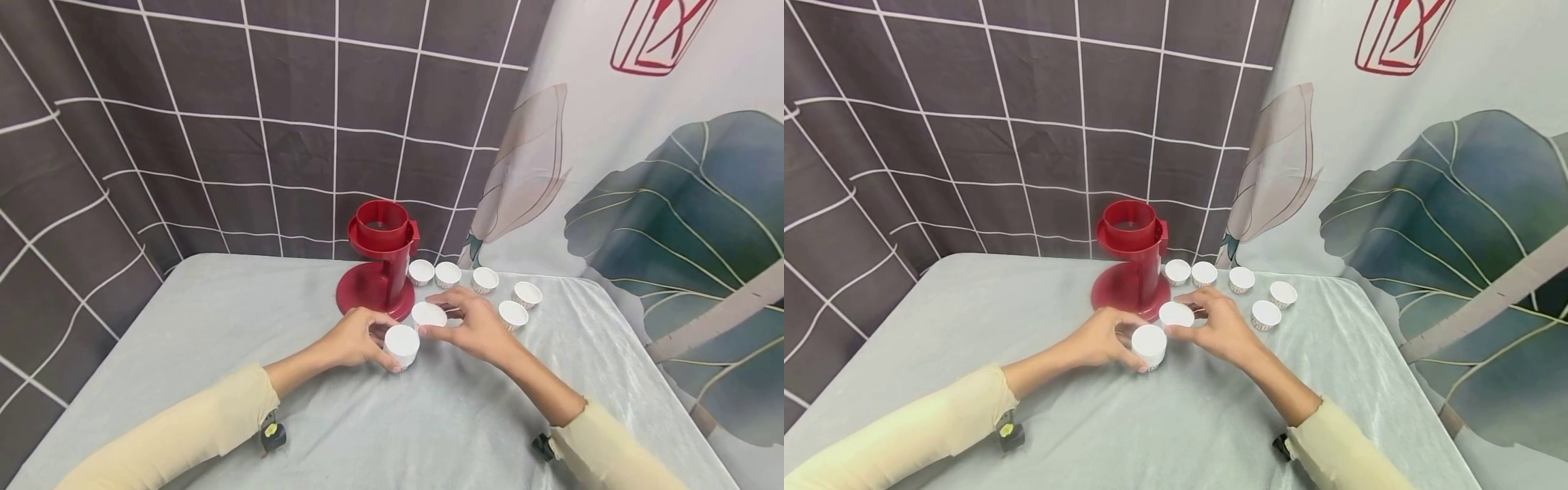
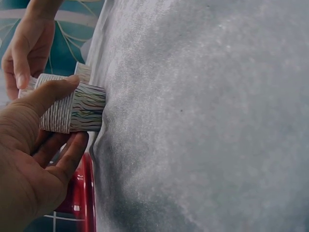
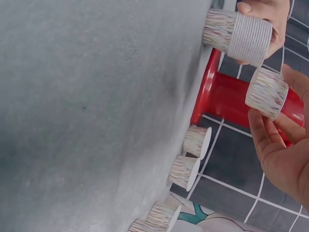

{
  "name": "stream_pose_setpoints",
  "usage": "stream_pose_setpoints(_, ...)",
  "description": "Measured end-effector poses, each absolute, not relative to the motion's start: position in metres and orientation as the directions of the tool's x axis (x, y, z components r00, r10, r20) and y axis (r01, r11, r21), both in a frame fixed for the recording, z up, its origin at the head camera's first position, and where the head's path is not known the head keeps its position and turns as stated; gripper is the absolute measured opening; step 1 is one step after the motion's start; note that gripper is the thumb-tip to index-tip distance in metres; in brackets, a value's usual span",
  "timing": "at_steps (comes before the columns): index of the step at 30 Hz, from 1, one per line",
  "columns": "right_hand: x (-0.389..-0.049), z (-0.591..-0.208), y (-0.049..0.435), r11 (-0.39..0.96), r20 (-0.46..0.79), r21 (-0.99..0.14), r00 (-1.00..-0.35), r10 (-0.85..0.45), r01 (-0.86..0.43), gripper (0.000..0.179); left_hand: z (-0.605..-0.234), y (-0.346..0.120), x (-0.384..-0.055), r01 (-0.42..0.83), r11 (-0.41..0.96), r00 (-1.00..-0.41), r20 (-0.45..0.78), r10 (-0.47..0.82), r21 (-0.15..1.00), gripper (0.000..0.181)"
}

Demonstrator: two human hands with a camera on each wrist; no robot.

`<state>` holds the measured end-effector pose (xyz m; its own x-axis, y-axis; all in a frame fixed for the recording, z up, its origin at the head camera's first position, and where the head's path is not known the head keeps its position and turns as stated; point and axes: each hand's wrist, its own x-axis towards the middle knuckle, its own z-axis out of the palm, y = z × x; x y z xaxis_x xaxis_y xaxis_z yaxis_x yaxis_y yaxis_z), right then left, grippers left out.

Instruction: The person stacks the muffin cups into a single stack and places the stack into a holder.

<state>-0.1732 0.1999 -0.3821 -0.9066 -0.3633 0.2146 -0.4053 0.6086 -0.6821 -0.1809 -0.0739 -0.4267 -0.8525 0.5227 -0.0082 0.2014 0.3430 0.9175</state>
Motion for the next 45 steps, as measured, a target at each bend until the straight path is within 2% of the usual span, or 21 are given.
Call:
stream_pose_setpoints(6, -0.171, -0.381, 0.194, 0.59, 0.232, -0.697, -0.907, -0.351, -0.407, 0.049, -0.427, -0.074, -0.181, 0.207, 0.351, -0.853, -0.007, 0.522, 0.913, 0.057)
stream_pose_setpoints(14, -0.165, -0.383, 0.18, 0.509, 0.227, -0.749, -0.886, -0.405, -0.424, 0.047, -0.427, -0.073, -0.181, 0.232, 0.35, -0.844, 0.008, 0.536, 0.908, 0.057)
stream_pose_setpoints(24, -0.159, -0.388, 0.171, 0.485, 0.236, -0.743, -0.858, -0.456, -0.462, 0.049, -0.428, -0.073, -0.182, 0.233, 0.328, -0.836, 0.017, 0.548, 0.915, 0.054)
stream_pose_setpoints(32, -0.157, -0.394, 0.17, 0.505, 0.245, -0.702, -0.836, -0.491, -0.503, 0.049, -0.427, -0.073, -0.182, 0.233, 0.343, -0.842, 0.013, 0.539, 0.91, 0.052)
stream_pose_setpoints(39, -0.156, -0.399, 0.169, 0.529, 0.193, -0.708, -0.849, -0.492, -0.468, 0.053, -0.426, -0.074, -0.18, 0.22, 0.361, -0.848, -0.005, 0.529, 0.906, 0.055)
stream_pose_setpoints(45, -0.155, -0.403, 0.169, 0.535, 0.19, -0.713, -0.859, -0.475, -0.453, 0.047, -0.425, -0.074, -0.181, 0.22, 0.363, -0.848, -0.006, 0.53, 0.905, 0.056)
